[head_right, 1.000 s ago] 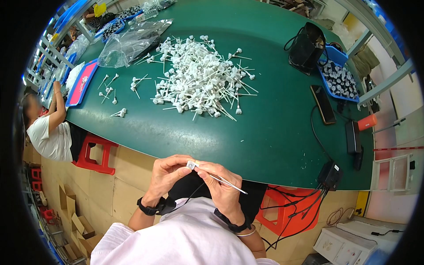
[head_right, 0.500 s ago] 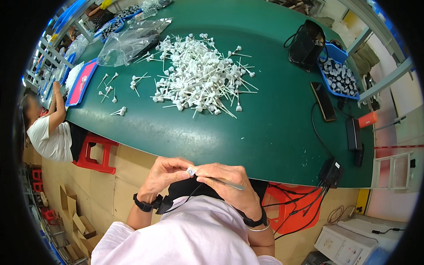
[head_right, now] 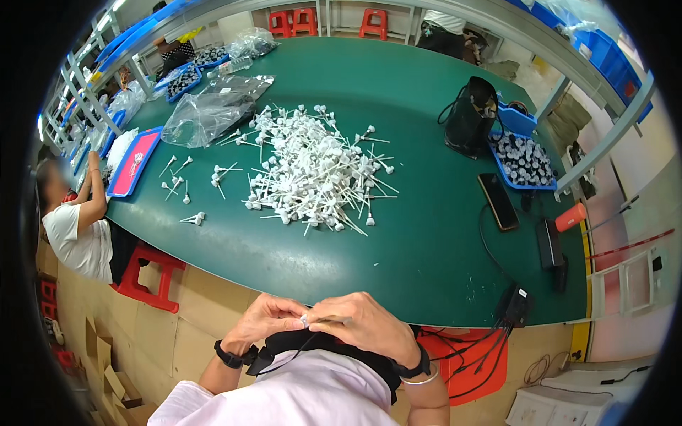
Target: The recorder is using tweezers and hands to assemble small white plastic electronic or mechanical components at a factory workstation.
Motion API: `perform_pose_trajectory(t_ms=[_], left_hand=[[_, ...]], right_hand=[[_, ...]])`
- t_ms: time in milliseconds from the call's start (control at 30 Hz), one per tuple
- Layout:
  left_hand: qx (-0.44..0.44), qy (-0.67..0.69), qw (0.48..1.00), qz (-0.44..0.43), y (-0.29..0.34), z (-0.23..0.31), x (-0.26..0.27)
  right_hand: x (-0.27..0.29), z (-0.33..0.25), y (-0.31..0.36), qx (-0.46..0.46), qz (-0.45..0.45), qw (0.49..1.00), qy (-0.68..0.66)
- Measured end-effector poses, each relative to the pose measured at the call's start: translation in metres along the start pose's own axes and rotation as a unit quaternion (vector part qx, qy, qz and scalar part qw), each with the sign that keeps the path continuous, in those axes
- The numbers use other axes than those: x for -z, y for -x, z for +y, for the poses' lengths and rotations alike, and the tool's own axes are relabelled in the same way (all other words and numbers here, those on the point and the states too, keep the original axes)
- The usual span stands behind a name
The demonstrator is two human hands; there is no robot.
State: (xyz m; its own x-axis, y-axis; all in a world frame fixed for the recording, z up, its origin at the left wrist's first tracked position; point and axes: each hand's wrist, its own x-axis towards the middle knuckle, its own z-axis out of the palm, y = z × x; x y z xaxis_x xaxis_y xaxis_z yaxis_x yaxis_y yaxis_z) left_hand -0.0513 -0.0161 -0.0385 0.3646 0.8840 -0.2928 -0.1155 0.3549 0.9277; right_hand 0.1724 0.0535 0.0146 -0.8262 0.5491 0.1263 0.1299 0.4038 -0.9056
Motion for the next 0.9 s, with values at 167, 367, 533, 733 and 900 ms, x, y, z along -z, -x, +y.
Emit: perform_pose_trajectory(t_ms=[167,367,533,733,900], left_hand=[[-0.029,0.011,0.998,0.063,-0.005,0.006,-0.011],[-0.136,0.005,0.984,0.119,-0.006,0.002,-0.015],[-0.147,0.043,0.978,0.139,-0.013,-0.003,-0.02],[-0.137,0.043,0.977,0.156,-0.014,-0.005,-0.024],[-0.163,0.022,0.974,0.157,-0.015,-0.008,-0.025]], right_hand=[[0.001,0.004,-0.003,0.047,0.091,0.995,0.008],[0.007,-0.007,0.008,0.059,0.239,0.969,-0.008],[-0.045,0.014,0.01,0.026,0.351,0.931,-0.099],[-0.072,0.027,0.009,0.044,0.393,0.915,-0.079],[-0.07,0.024,0.008,0.034,0.395,0.917,-0.035]])
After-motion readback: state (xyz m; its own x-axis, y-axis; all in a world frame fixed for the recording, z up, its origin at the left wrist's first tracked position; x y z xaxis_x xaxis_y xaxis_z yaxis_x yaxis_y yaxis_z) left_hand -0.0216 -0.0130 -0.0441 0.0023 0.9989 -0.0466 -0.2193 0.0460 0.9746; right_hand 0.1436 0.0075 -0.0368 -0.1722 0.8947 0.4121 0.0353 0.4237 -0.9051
